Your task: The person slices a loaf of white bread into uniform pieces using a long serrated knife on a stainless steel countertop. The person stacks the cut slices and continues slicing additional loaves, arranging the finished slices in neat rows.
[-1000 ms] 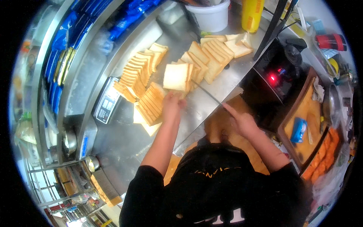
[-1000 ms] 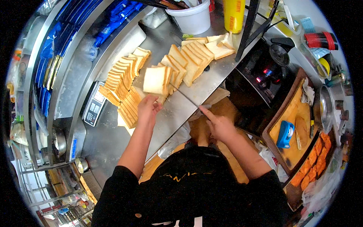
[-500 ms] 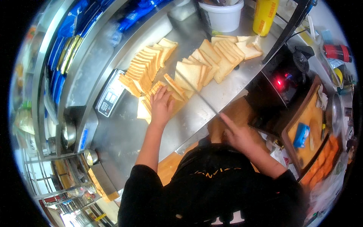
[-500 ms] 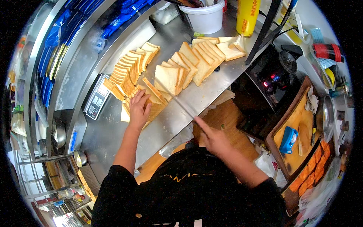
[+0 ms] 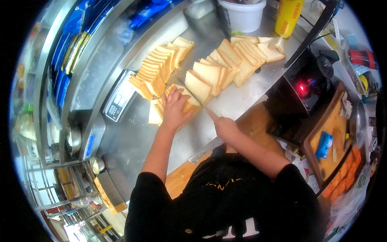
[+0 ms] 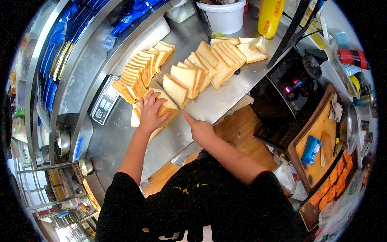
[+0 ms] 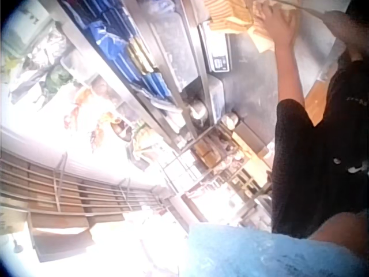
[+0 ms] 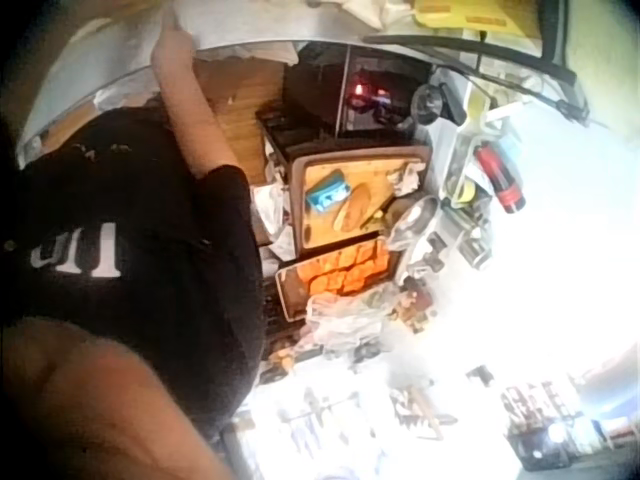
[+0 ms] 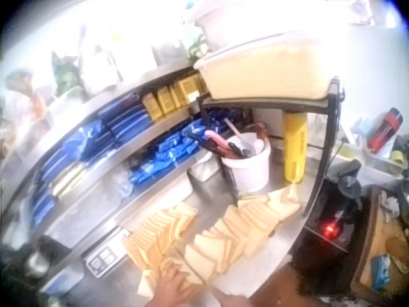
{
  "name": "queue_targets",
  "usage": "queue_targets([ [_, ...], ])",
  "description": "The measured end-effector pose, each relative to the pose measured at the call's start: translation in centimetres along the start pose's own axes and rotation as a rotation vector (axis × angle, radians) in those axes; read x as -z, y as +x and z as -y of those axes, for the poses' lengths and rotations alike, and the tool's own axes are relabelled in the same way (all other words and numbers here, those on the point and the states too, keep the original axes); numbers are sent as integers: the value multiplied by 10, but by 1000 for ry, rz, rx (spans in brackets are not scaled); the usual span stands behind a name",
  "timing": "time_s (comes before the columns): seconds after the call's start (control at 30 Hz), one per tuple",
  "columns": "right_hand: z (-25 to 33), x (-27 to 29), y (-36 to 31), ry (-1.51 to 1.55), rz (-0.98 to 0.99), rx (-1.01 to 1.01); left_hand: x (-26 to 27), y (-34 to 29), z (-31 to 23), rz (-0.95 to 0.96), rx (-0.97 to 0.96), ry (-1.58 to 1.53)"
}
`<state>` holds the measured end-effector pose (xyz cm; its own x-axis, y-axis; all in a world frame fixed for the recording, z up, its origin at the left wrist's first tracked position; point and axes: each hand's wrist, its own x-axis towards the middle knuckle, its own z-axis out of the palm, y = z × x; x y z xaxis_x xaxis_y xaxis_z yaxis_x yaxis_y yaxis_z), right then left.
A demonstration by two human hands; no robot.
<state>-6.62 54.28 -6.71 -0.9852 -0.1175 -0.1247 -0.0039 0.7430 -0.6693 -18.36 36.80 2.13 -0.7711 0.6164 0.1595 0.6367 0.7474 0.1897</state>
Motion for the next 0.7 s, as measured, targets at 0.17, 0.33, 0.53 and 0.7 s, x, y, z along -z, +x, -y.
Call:
queue_targets([
  [0.17, -2, 6, -12, -89, 129, -39, -17, -2, 2, 3, 73, -34],
  [0.33, -41, 19, -89, -50, 205, -70, -22, 1, -1, -9, 99, -13],
  [0.53, -57, 80, -182, 5, 314, -132, -22, 1, -1, -49, 79, -32],
  [0.7, -52, 102, -216, 75, 342, -146, -18, 4, -6, -237, 109, -220],
])
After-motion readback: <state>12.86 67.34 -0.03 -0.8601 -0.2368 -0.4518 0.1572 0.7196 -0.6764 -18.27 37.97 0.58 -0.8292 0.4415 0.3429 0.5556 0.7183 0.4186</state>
